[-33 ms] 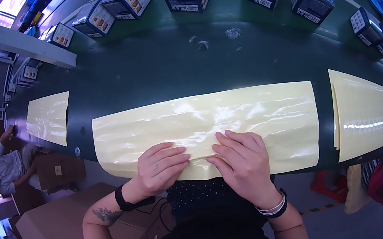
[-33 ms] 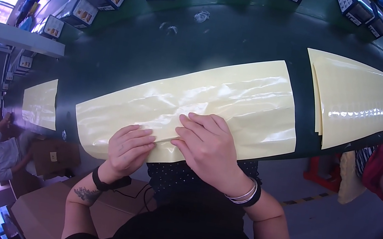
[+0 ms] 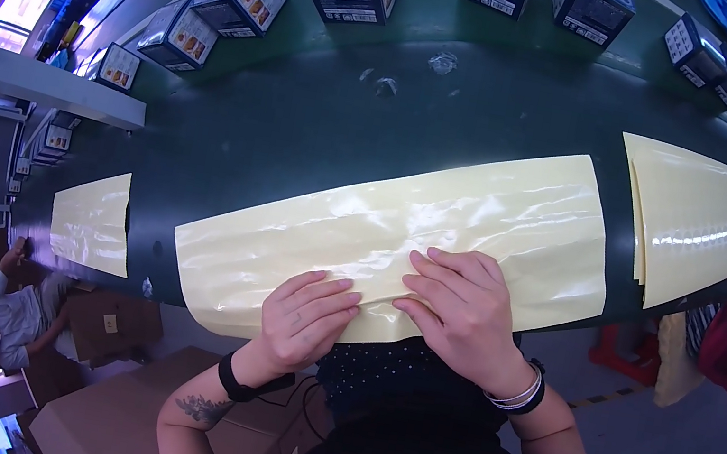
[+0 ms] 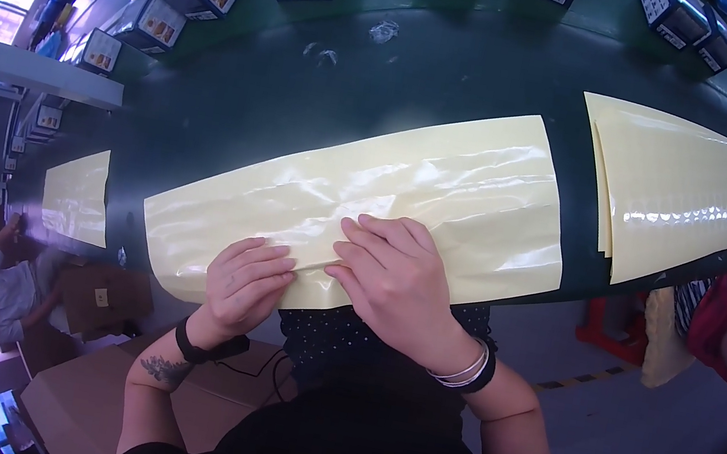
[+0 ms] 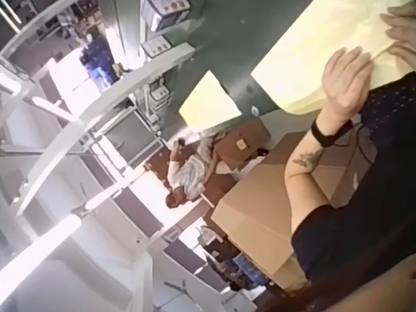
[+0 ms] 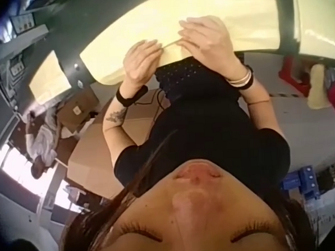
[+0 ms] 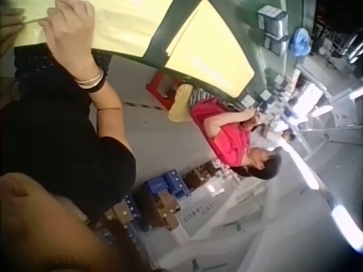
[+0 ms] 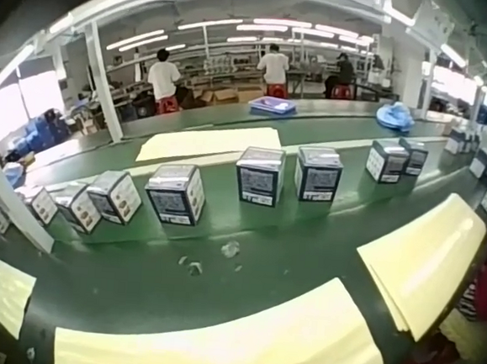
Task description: The person peels stickers from a sheet by hand and applies them to the tops of boxes. After each application, the person presses the sticker down and moves the box along the conveyor belt.
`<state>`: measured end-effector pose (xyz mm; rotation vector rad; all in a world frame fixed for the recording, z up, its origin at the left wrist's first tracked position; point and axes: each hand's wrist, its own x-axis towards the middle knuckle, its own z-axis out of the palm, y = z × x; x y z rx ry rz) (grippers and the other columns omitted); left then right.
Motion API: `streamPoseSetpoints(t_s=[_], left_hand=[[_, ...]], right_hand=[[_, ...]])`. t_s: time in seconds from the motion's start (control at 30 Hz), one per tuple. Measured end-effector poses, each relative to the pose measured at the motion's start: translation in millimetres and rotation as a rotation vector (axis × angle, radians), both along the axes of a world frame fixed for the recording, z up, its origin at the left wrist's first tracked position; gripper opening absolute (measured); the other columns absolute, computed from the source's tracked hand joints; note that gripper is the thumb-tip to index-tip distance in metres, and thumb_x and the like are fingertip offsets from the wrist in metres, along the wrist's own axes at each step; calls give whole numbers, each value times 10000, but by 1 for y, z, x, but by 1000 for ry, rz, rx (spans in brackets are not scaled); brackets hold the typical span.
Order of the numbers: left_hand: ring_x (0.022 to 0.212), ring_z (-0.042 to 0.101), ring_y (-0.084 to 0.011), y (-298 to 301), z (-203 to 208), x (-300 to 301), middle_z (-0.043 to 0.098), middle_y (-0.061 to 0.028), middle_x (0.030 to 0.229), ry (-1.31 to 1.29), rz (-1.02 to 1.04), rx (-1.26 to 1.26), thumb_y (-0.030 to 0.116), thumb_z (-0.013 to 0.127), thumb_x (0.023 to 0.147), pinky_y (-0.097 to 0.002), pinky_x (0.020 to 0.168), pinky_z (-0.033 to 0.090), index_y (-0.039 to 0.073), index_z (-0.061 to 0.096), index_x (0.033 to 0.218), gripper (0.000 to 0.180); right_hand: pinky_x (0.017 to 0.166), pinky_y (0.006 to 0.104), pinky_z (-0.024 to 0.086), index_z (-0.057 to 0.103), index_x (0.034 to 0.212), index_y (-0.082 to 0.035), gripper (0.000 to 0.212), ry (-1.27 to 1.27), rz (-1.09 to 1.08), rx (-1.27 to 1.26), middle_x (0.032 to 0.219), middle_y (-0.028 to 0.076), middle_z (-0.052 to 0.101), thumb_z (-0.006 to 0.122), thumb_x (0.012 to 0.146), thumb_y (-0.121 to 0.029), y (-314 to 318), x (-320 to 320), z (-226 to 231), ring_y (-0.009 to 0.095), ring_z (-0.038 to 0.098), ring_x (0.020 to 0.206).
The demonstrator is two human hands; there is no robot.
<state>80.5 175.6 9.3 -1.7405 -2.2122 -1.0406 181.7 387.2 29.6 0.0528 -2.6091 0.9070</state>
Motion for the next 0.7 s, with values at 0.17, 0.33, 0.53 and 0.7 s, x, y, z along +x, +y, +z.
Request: streamPoseSetpoints(t_s=[0.17,0.33,0.53,0.7], left_hand=[[917,688,-269,2,-2,3,696,-97,957,-42,69,33,-18,766,703,-435,856,536,34,678,904,226],[926,670,-274,14,8,2,682,-101,977,-4,152,-68,-7,775,697,-439,851,537,33,683,922,247],[936,655,-286,6,-5,3,673,-100,991,69,48,-12,6,780,700,-450,855,528,23,687,950,268],[981,643,-266,3,-7,4,682,-77,1008,34,37,4,18,761,729,-423,883,508,27,691,978,259]], right_hand=[[884,367,454,712,892,-43,205,-13,0,0,1056,86,714,782,755,-180,0,0,2,229,639,1041],[888,367,452,717,904,-42,201,-29,-2,8,1062,83,712,773,766,-177,2,-1,2,228,636,1045],[891,368,451,719,907,-44,188,-32,-4,11,1065,80,711,763,775,-171,4,0,3,228,634,1046],[890,368,450,720,912,-43,195,-41,0,7,1072,81,709,765,774,-173,3,0,4,228,632,1049]])
